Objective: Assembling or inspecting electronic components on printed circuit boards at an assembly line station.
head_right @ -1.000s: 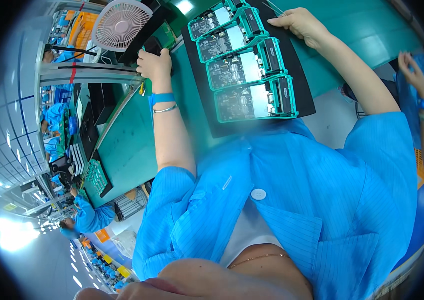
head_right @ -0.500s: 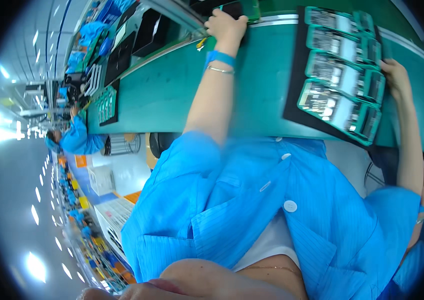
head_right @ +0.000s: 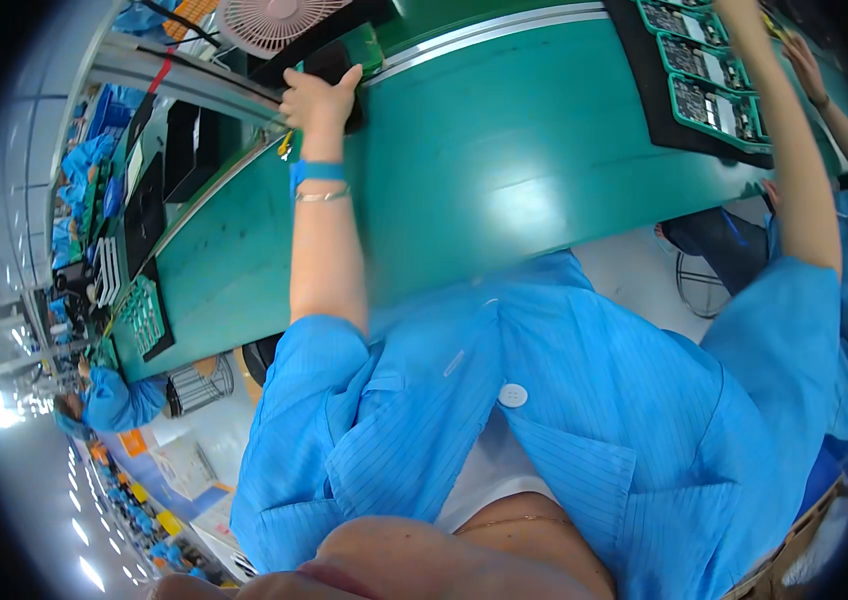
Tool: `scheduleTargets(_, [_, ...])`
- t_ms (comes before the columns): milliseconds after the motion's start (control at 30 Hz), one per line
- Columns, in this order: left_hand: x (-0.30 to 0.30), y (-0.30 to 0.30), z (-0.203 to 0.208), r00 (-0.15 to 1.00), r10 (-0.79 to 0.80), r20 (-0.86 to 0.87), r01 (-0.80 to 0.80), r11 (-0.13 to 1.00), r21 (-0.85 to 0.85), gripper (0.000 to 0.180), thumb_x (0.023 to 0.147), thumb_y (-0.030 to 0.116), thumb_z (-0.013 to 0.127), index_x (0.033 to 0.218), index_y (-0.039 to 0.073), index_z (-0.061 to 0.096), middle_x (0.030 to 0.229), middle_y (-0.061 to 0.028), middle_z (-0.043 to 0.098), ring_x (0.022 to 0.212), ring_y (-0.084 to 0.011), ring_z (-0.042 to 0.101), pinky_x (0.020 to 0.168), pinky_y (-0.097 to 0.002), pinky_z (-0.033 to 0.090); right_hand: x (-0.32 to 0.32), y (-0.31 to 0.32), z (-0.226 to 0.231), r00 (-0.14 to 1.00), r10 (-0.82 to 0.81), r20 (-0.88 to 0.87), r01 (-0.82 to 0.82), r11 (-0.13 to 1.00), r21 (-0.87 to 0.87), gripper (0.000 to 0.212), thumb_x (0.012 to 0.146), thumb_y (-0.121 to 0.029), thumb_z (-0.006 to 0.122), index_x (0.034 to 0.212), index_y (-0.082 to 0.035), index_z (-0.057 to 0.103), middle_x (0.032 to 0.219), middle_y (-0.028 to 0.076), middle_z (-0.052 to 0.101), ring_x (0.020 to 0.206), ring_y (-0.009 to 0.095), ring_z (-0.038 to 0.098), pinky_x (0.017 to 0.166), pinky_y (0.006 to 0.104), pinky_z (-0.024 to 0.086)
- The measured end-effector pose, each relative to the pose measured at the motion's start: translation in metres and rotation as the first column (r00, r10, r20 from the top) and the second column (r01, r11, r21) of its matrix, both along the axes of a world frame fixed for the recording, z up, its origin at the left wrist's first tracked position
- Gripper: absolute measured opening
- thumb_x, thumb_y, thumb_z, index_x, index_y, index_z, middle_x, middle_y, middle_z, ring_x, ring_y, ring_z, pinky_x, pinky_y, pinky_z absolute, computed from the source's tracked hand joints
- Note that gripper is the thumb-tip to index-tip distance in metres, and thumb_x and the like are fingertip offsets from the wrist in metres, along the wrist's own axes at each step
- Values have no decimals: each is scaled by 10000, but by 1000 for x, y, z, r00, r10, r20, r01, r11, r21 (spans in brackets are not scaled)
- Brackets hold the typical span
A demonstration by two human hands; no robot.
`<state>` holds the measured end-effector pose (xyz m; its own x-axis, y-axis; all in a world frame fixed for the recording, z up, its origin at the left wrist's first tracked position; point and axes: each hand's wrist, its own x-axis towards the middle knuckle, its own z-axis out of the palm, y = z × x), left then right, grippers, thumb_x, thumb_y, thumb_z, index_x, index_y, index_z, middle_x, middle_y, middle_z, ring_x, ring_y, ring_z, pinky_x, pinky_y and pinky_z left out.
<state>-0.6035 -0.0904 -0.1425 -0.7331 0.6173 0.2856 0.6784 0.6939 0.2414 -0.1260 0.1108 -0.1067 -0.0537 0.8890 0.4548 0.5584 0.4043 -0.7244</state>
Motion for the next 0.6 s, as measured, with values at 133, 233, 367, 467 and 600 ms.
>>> scheduleTargets(133, [-9, -54, 35, 895, -435, -93, 441, 840, 316, 983, 654, 584, 847, 1339, -35, 508, 1187, -225, 642, 1092, -382, 624, 902, -480, 507, -56, -107, -12, 880, 443, 170, -415, 892, -179, 249, 989, -244, 586, 1032, -13, 667, 934, 18, 680, 923, 106, 615, 862, 262, 459])
scheduleTargets(233, [-69, -111, 63, 839, -496, 223, 320, 782, 534, 744, 784, 398, 833, 1328, -21, 547, 1127, -182, 663, 997, -220, 638, 855, -343, 512, -78, -164, -46, 851, 523, -56, -514, 803, -302, 293, 1002, -256, 571, 916, 13, 647, 812, 41, 653, 810, 108, 596, 736, 279, 473])
scheduleTargets(367, [-281, -241, 42, 990, -15, 139, -50, 892, 448, 722, 820, 429, 785, 1287, -82, 580, 1076, -212, 694, 936, -235, 668, 836, -350, 527, -109, -185, -71, 889, 458, 21, -422, 835, -354, 260, 1011, -214, 542, 938, 4, 662, 841, 28, 619, 749, 96, 536, 682, 263, 436])
scheduleTargets(467, [-431, -411, 25, 799, 586, -136, -570, 810, 138, 819, 741, 635, 722, 1062, -117, 682, 1093, -276, 686, 991, -430, 663, 862, -472, 532, -138, -177, -75, 901, 417, -120, -428, 811, -398, 278, 1016, -220, 538, 899, 9, 647, 873, 33, 634, 783, 98, 546, 713, 264, 442])
scheduleTargets(600, [-437, -414, -39, 639, 766, -74, -762, 616, -198, 764, 849, 619, 601, 1054, -112, 692, 1138, -272, 676, 1065, -460, 638, 955, -545, 479, -138, -172, -93, 949, 301, -94, -315, 919, -237, 321, 1021, -280, 532, 924, -4, 664, 752, 13, 610, 701, 97, 506, 640, 263, 410])
